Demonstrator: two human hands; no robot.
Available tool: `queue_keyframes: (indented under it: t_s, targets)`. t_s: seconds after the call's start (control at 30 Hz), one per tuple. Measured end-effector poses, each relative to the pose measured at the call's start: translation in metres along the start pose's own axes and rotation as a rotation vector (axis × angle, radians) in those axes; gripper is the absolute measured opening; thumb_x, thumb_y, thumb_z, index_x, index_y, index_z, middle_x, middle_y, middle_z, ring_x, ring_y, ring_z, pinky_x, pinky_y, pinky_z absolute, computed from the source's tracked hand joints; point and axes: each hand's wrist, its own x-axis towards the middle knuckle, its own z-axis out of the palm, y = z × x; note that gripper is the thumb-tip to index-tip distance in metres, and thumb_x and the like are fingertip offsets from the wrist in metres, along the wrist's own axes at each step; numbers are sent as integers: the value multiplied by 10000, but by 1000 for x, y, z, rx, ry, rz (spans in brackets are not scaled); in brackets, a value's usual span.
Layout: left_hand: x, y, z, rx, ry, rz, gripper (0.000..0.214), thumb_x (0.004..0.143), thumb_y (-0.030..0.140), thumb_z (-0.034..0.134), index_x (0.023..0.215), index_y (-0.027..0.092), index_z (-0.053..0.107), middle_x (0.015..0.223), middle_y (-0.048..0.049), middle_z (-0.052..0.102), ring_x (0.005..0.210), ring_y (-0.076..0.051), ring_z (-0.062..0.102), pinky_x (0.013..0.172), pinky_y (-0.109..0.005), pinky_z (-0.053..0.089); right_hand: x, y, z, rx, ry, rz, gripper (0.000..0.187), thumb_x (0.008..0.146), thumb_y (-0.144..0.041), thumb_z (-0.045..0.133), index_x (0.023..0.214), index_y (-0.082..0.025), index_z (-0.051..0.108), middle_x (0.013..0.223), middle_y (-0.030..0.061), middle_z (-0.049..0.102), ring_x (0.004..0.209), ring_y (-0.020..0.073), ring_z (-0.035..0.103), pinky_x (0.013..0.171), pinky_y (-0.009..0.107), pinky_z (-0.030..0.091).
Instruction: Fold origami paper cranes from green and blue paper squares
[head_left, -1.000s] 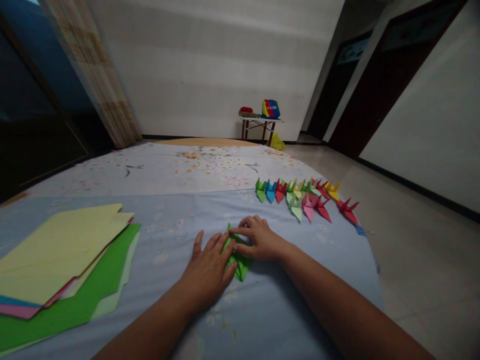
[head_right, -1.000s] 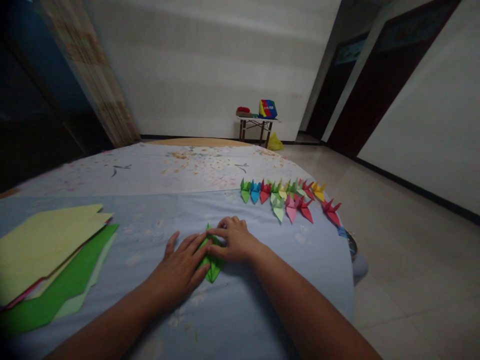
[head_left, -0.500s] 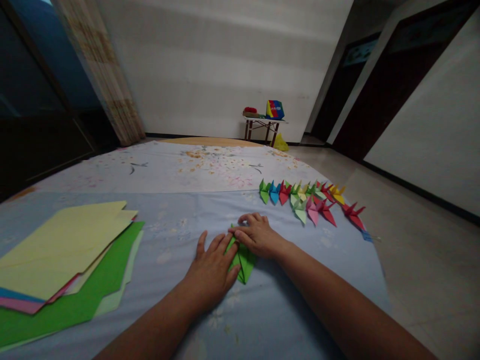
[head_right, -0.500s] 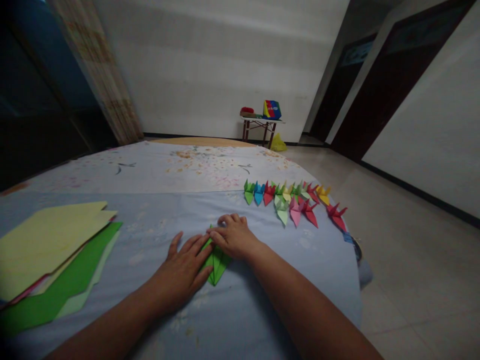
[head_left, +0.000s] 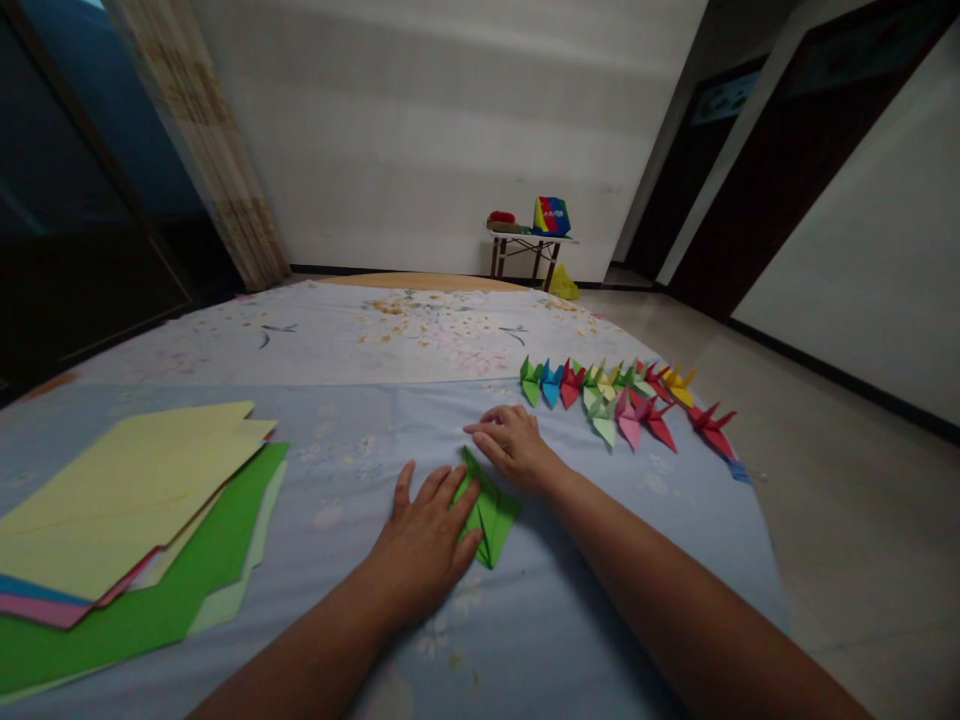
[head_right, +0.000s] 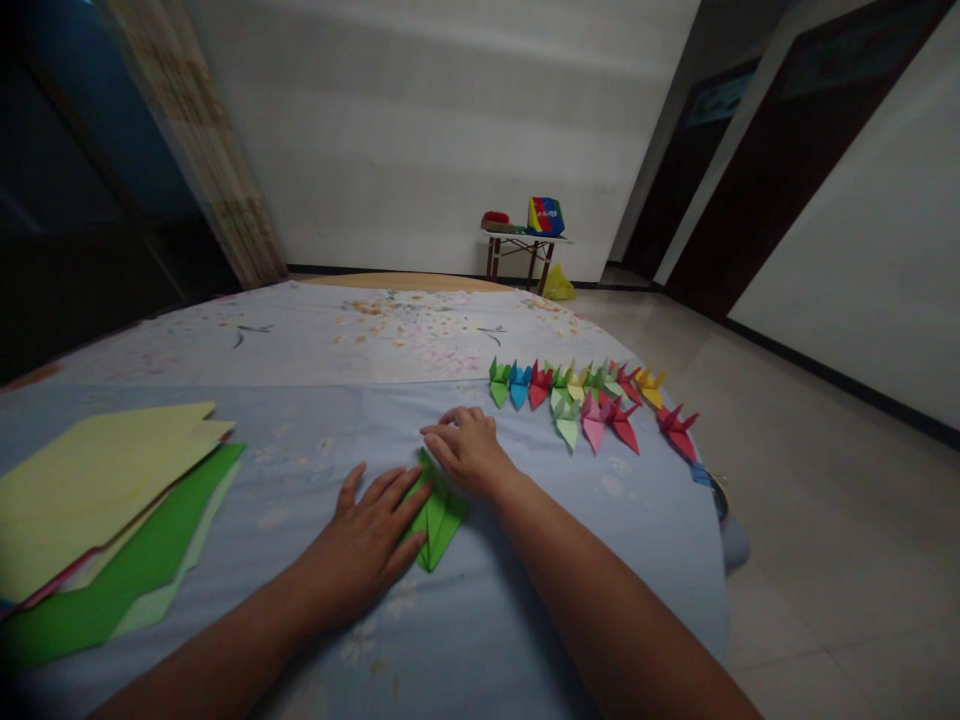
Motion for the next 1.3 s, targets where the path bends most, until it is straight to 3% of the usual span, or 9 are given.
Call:
queue_keyframes:
  t_s: [0.13,0.53,0.9,1.17,1.3]
  targets:
    - [0,-2,0,-13,9,8,488,909,475,285,1316,246,424,1396,-88,417,1315,-274,282,1066,-569,-18,15,5,4,44,-84,42,222,843,-332,537,1023,-307,664,1018,55,573,1011,222,425,873,377,297]
    - [2,-6,1,-37,-2,43,501,889,467,338,1328,233,400,1448,-102,330,1351,-283,200,1060,-590,-20,42,-1,0,75,-354,238,195,700,-302,593,863,-280,698,857,-9,689,922,222,541,824,374,364]
    - [2,-3,-3,-62,-5,20,484,880,443,358,1311,232,426,1416,-96,388,1323,-294,268,1052,-607,-27,46,-11,7,35,-286,353,142,667,-261,595,757,-242,704,842,48,687,997,287,504,848,432,338]
    - [1,-5,0,-67,16,19,492,894,473,304,1310,239,425,1424,-89,376,1325,-278,265,1059,-588,-22,40,0,5,126,-217,371,242,755,-353,562,937,-253,686,880,2,686,868,178,563,781,297,387]
    - [1,-6,0,-67,26,24,493,894,478,306,1311,243,424,1413,-87,393,1320,-276,275,1065,-579,-12,39,-2,7,139,-223,379,219,694,-425,632,818,-259,704,790,-18,684,835,175,566,784,303,379]
